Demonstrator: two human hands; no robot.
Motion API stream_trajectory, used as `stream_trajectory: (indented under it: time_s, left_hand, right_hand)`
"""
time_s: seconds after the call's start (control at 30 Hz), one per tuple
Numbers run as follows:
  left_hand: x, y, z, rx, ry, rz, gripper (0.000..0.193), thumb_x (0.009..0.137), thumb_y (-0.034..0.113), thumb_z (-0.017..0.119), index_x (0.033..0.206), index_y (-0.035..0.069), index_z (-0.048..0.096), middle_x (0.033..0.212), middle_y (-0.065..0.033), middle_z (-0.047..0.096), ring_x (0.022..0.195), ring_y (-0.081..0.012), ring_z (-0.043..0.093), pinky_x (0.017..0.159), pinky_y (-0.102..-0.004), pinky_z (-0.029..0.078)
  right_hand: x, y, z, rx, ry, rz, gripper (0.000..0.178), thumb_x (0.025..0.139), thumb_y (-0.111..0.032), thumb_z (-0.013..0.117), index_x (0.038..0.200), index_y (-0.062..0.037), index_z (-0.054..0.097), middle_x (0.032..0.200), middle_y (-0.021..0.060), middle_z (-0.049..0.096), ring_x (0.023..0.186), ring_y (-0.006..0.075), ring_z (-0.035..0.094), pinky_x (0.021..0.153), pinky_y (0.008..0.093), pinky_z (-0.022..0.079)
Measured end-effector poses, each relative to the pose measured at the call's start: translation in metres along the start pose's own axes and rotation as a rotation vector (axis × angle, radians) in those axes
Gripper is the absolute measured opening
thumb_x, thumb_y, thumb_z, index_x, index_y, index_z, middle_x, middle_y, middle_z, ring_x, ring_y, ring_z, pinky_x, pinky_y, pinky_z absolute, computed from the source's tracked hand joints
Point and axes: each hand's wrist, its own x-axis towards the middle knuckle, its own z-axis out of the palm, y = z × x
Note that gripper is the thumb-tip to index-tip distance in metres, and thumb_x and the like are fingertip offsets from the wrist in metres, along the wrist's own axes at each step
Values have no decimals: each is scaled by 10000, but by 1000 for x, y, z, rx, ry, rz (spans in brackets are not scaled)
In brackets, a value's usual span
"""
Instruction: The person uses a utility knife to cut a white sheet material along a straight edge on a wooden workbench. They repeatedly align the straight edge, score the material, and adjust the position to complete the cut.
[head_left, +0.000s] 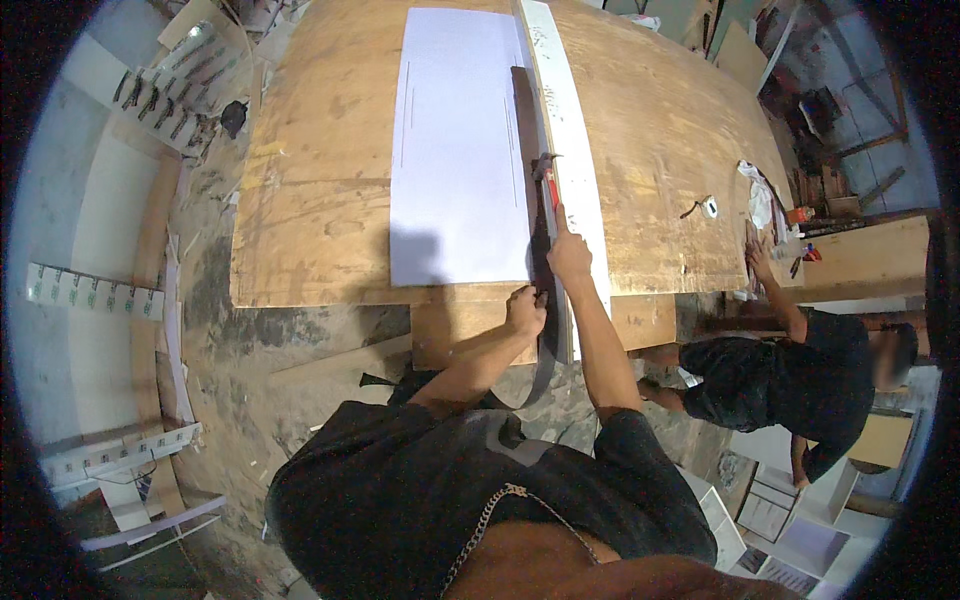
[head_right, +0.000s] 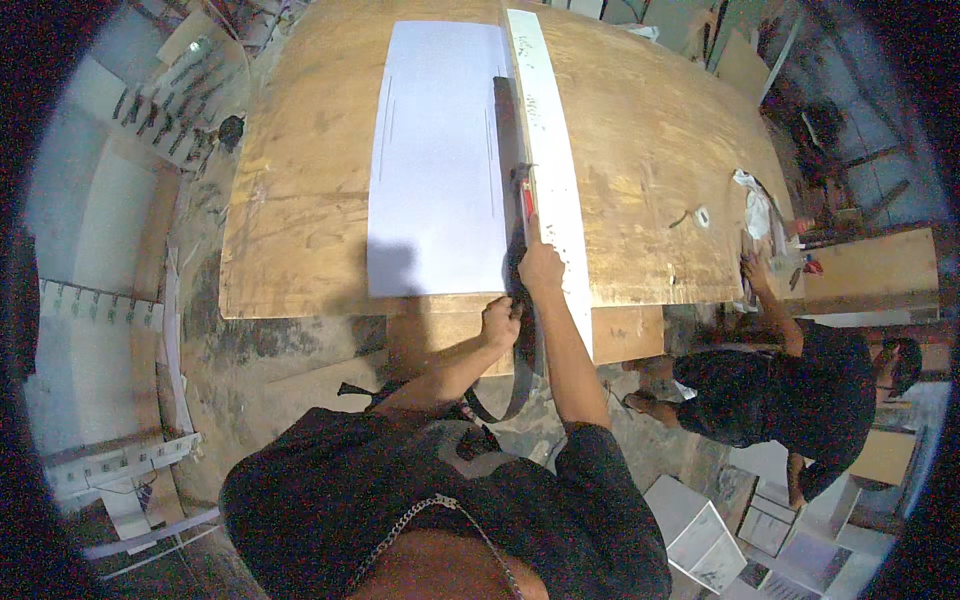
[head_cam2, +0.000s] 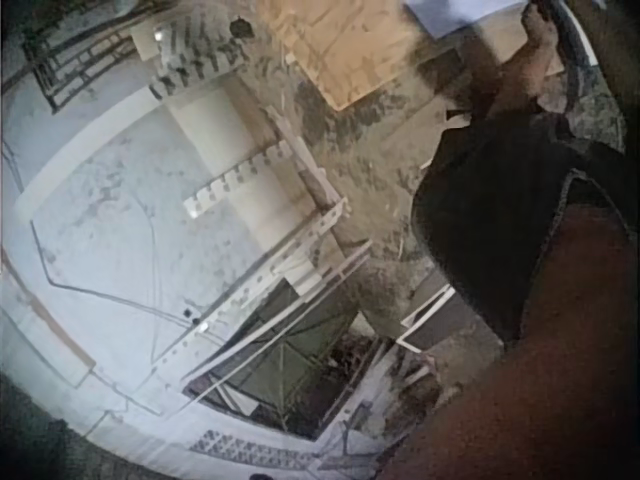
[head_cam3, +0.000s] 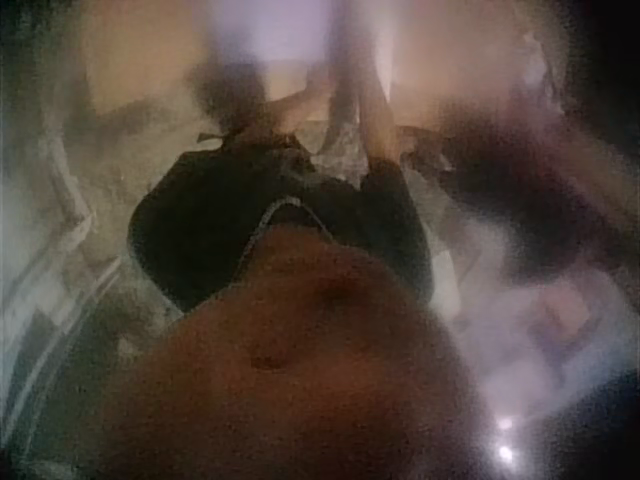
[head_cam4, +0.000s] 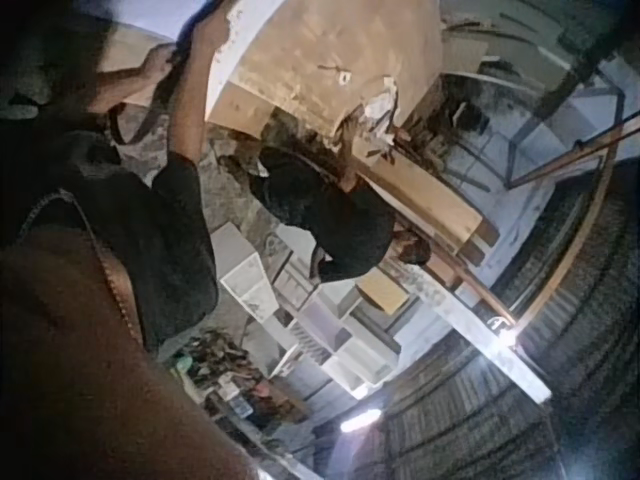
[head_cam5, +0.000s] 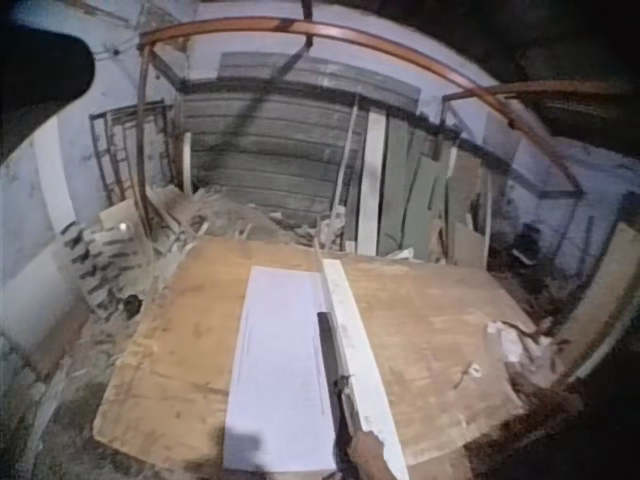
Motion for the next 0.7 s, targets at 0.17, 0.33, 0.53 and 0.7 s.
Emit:
stream_trajectory:
  time_s: [0.17, 0.33, 0.53, 0.7]
  left_hand:
    - [-27, 73, -25, 70, -116, -94, 176, 880, 155, 647, 847, -8, 588, 726, -200, 650, 707, -396, 639, 657, -458, 489]
    - [-32, 80, -37, 84, -110, -82, 221, 885, 186, 650, 846, -17, 572, 730, -212, 656, 696, -410, 641, 664, -477, 487]
    - [-33, 66, -26, 55, -40, -126, 228, 886, 230, 653, 853, 7, 613, 771, -195, 671, 732, -389, 660, 669, -450, 512]
    - [-45, 77, -31, 33, -123, -173, 251, 909, 235, 637, 872, -10, 603, 806, -225, 675, 778, -405, 664, 697, -471, 504]
  right_hand:
    - [-35, 36, 4, -6, 23, 10, 830, 841, -46, 571, 1559, -180, 178, 824, 287, 670, 768, 452, 679, 663, 548, 551]
    - [-40, 37, 9, 4, 54, -28, 809, 843, -53, 575, 1552, -160, 201, 774, 272, 668, 723, 438, 677, 639, 550, 549]
    - [-41, 27, 0, -19, 32, -31, 803, 843, -75, 584, 1550, -153, 211, 798, 257, 679, 744, 422, 682, 666, 538, 554]
    - [-45, 29, -5, -10, 14, -14, 789, 844, -100, 587, 1547, -151, 231, 822, 245, 689, 767, 416, 683, 677, 538, 552]
